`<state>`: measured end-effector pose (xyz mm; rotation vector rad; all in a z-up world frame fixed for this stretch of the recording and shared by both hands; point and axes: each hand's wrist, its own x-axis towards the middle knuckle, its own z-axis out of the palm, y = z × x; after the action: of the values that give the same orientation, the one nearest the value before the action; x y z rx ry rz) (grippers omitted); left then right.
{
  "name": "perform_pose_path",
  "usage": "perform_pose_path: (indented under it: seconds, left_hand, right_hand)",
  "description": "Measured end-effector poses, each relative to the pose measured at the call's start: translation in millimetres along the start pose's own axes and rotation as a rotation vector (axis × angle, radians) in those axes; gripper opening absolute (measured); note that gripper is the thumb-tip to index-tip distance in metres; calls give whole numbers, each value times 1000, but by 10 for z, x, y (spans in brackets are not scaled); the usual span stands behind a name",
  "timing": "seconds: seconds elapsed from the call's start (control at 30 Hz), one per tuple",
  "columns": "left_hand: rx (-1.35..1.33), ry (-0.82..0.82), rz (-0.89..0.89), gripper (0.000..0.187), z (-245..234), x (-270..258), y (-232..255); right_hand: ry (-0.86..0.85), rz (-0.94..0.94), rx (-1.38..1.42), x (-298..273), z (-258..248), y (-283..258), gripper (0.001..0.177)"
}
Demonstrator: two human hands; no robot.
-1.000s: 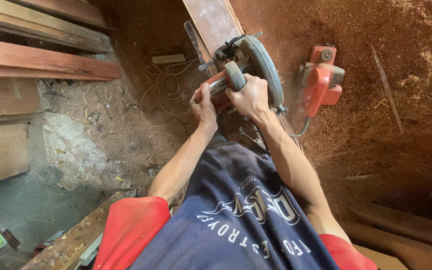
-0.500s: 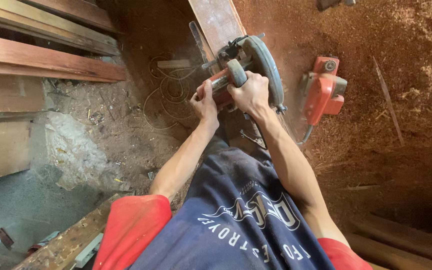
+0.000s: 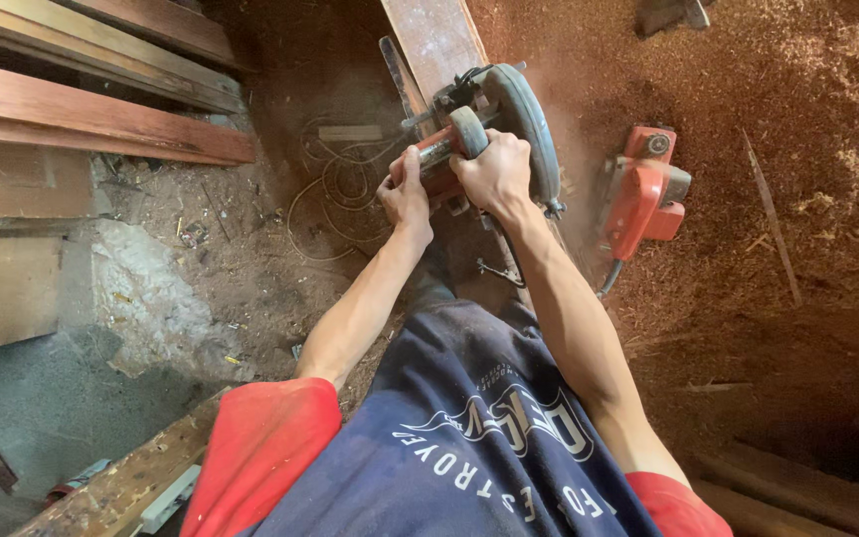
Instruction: The person uses a handheld electric planer to smooth the surface of a long wooden plank. They guide the tool along the length of the wood, generating sawdust, and briefly lift the plank to reposition it before continuing the smoothing process.
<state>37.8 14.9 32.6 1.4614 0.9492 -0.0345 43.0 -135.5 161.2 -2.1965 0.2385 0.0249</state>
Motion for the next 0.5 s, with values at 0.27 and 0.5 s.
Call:
perform_pose_path:
  seconds: [0.27,0.5]
  left_hand:
    - [-96,-173,71,97,-41,119,-55]
    - [-300,-267,64,75,-15,-55,173]
  right_hand:
    - [11,7,-7,92,24,-28,33]
    - [0,38,3,189,64,-54,34]
